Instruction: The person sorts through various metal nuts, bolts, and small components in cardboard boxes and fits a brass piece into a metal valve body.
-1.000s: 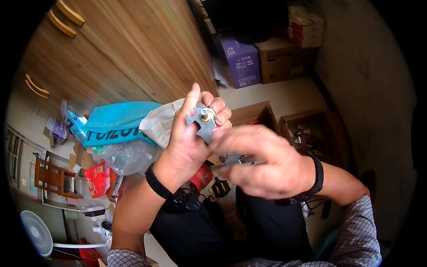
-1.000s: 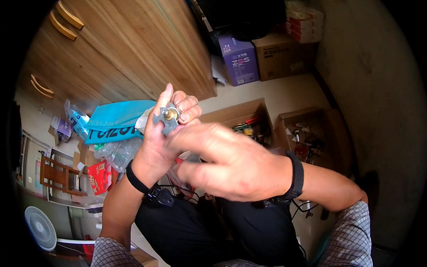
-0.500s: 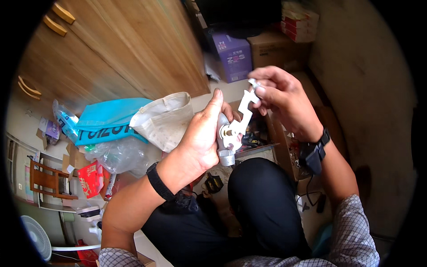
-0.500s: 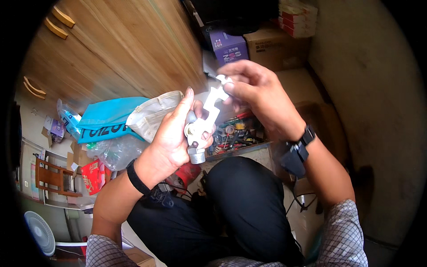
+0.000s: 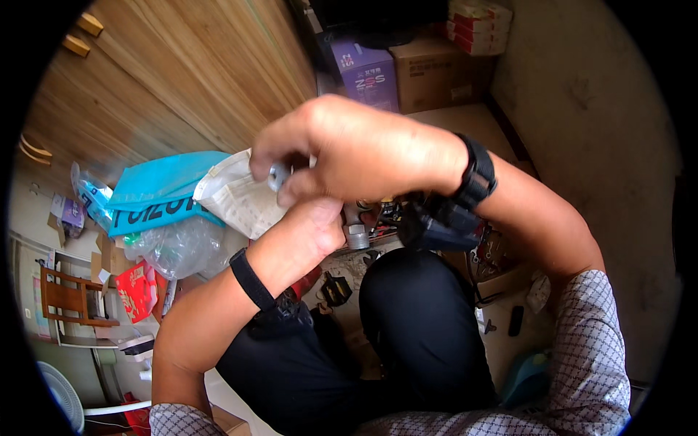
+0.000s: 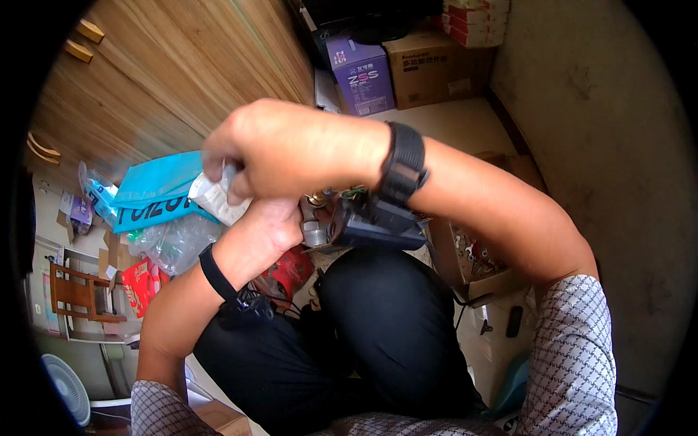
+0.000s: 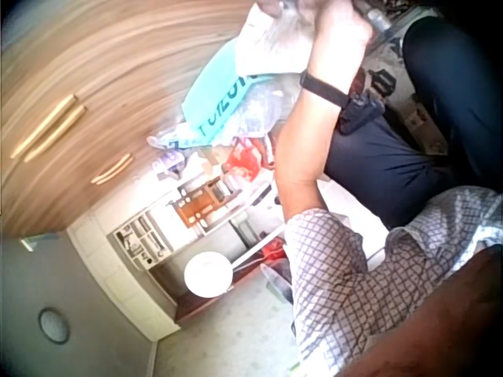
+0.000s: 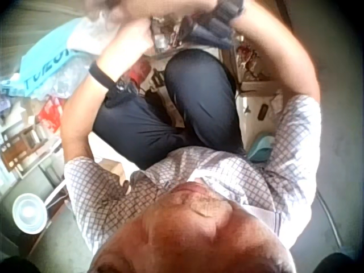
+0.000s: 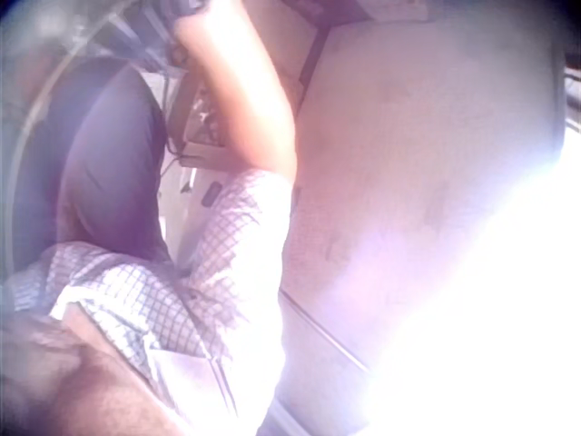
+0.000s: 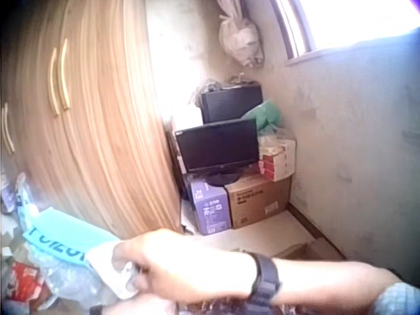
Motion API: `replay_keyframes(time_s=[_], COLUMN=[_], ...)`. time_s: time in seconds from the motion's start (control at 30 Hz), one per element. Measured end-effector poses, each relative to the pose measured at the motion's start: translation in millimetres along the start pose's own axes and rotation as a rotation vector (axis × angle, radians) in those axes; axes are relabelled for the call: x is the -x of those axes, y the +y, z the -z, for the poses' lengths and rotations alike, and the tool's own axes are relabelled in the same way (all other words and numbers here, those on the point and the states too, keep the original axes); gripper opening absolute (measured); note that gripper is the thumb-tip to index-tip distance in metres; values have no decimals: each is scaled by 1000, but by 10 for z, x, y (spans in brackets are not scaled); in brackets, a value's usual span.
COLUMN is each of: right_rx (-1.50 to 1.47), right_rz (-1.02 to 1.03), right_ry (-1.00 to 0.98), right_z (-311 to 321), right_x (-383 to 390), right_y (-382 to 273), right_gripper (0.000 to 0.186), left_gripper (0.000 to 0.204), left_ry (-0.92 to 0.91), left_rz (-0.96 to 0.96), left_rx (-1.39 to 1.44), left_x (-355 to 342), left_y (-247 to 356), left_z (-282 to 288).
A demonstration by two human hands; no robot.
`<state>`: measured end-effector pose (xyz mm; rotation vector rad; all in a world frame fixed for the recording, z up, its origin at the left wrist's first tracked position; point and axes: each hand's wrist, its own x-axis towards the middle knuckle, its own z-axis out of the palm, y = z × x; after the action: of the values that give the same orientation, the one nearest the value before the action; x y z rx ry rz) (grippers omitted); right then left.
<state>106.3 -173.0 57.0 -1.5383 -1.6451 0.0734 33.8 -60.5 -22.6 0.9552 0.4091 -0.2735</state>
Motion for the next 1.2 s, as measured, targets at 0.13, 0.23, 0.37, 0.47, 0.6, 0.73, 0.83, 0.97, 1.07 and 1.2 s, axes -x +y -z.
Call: replay_keyframes(time_s=[0.13, 0.23, 0.37, 0.47, 0.6, 0.73, 0.83, 0.97, 1.07, 1.2], right_rx=[257, 356, 384, 445, 469, 525, 495, 366, 102, -374], right_rz=[249, 336, 284, 286, 303, 317, 308, 210, -58, -721], right_ry=[-160, -229, -208, -166, -146, -170, -68, 455, 663, 328], right_z=[-113, -170, -265, -360, -369, -435, -359, 23, 197, 163], right_x=[77, 252, 482, 606, 634, 614, 613, 592, 575, 437], right_y=[-302, -466, -557, -521, -512, -531, -619, -590, -297, -14], right_gripper=[18, 16, 17, 16, 15, 14, 15, 22, 24, 36], left_gripper=[39, 45, 51, 54, 50, 53, 56, 55, 53, 53], left_ry=[-52, -23, 72, 115, 139, 4, 42, 123, 213, 220], left_rz=[-139, -153, -23, -66, -107, -59, -107, -271, -264, -445], left_rx=[-207, -300, -53, -10, -84, -42, -144, -212, -144, -185], left_x=[23, 61, 3, 21, 58, 46, 54, 82, 132, 180], left_y=[102, 216, 266, 260, 244, 252, 258, 249, 323, 396], left_z=[193, 192, 134, 87, 17, 100, 107, 94, 13, 3])
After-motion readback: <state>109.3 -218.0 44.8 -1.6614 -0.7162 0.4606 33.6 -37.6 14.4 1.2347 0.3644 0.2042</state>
